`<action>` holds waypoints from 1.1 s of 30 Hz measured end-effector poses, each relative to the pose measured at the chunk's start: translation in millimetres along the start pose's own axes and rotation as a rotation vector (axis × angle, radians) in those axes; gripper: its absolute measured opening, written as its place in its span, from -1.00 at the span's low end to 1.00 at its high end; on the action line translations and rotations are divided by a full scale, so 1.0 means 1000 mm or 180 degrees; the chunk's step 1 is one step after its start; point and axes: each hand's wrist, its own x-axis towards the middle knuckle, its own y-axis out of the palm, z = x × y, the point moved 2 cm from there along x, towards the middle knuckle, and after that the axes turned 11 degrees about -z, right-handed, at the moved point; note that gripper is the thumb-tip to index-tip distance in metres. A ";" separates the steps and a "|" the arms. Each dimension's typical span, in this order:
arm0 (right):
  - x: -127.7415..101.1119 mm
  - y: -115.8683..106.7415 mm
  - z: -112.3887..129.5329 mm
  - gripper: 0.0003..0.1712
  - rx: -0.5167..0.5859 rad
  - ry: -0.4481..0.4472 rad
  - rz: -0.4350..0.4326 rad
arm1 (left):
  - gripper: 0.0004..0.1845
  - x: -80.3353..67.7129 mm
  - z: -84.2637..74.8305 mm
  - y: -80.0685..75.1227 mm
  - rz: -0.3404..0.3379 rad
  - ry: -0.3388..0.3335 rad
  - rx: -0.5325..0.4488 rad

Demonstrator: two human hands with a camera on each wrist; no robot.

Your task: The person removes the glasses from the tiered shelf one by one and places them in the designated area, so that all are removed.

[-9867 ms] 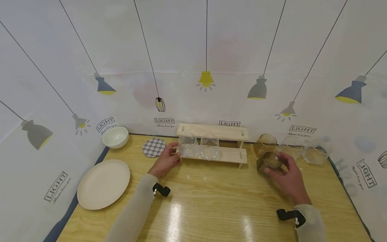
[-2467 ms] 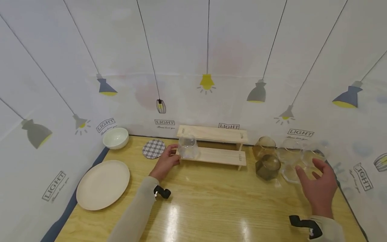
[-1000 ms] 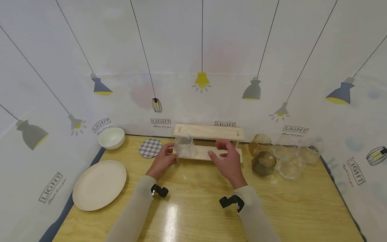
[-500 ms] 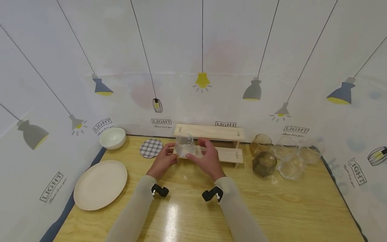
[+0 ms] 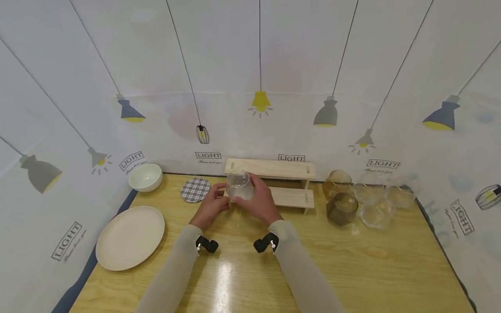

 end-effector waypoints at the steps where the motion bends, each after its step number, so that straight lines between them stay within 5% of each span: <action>1: 0.001 0.000 -0.001 0.00 0.0010 0.0009 -0.0005 | -0.45 0.000 0.000 0.000 -0.0001 -0.0006 -0.0010; 15: -0.002 -0.005 -0.002 -0.02 0.0069 0.0109 -0.0018 | -0.52 0.002 0.001 0.000 -0.0028 -0.0131 -0.0151; 33: -0.035 -0.053 -0.002 0.04 0.0057 0.0022 -0.0003 | -0.49 0.001 0.002 0.001 -0.0080 0.0123 -0.0021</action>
